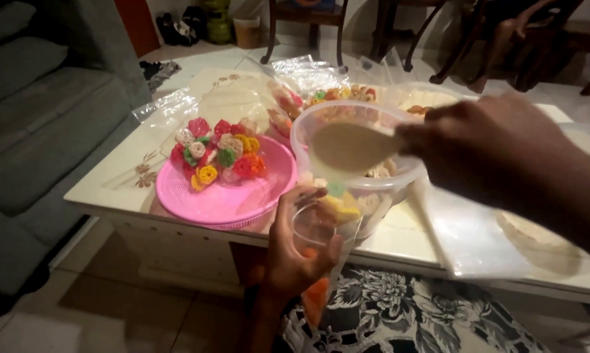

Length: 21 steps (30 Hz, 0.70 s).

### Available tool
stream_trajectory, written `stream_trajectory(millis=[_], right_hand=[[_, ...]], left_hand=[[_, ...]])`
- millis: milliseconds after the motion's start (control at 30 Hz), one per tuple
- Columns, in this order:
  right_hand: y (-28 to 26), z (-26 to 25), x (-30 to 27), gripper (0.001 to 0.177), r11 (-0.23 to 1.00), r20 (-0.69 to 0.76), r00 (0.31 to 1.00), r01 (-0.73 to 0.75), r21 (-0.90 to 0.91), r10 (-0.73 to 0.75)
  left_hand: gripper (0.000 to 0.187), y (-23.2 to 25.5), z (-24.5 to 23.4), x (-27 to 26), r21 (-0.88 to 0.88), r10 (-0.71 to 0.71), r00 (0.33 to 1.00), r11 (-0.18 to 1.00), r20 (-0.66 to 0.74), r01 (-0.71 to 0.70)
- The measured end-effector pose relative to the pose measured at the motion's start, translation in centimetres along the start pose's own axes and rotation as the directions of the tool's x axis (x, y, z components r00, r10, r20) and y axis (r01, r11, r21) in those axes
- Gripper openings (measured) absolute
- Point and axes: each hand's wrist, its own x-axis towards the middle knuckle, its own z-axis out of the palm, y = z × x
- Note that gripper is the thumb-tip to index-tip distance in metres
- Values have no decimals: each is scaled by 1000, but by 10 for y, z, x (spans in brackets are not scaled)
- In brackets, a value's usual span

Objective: Packaging colorful snacks into small plastic bags from a larger container and plate.

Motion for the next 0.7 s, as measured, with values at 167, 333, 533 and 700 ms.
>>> stream_trajectory(millis=[167, 333, 533, 700], right_hand=[[7, -4, 41, 22, 901, 155, 919, -305, -307, 364], [27, 59, 93, 13, 862, 222, 899, -254, -438, 377], [16, 84, 150, 25, 964, 525, 808, -222, -148, 267], [19, 74, 161, 17, 930, 683, 696, -361, 65, 222]], left_hand=[[63, 5, -3, -1, -63, 112, 993, 991, -49, -115], [66, 2, -7, -7, -63, 80, 996, 995, -38, -82], [62, 0, -5, -14, -166, 67, 998, 984, -13, -68], [67, -11, -4, -24, -251, 16, 1000, 968, -15, -19]])
